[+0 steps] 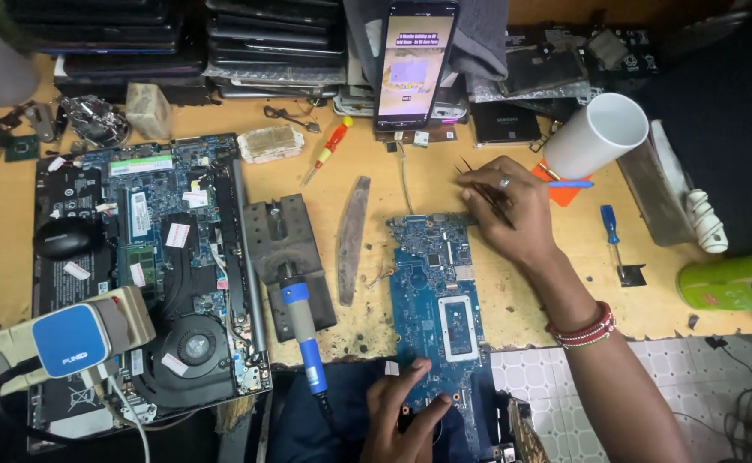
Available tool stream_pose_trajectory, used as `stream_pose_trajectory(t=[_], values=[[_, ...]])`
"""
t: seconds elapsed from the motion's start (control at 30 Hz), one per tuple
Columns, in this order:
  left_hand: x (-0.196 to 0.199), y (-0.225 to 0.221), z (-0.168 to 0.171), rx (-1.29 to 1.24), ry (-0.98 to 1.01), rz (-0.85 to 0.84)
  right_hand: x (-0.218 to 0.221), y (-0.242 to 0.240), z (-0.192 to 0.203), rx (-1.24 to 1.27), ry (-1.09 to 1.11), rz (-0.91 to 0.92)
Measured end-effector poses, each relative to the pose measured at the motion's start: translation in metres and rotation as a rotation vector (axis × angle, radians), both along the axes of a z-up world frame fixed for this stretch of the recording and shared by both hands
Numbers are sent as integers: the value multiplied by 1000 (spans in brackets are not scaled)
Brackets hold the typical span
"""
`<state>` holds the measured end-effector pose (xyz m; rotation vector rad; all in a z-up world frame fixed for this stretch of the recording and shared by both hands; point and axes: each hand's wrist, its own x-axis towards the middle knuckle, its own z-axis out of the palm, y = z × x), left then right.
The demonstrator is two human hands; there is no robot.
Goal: A person uses tweezers to inspect and probe various components on a laptop motherboard at a repair bench.
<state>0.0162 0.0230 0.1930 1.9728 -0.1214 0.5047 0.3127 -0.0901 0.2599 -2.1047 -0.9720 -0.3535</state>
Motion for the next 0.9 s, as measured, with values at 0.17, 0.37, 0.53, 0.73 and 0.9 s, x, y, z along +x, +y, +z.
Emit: stream_pose_trajectory(t=[0.17, 0.37, 0.53, 0.73, 0.9], values=[[5, 0, 4, 2, -96, 126, -4, 1, 4, 38, -34, -45], [6, -7, -34, 168, -184, 284, -21, 15, 9, 101, -27, 100], [6, -7, -46, 228, -158, 328, -54, 47, 20, -22, -55, 350], [8, -12, -45, 209, -144, 414, -63, 69, 9, -243, -177, 373], [6, -11, -40, 218, -90, 378, -60, 73, -4, -260, -134, 380]])
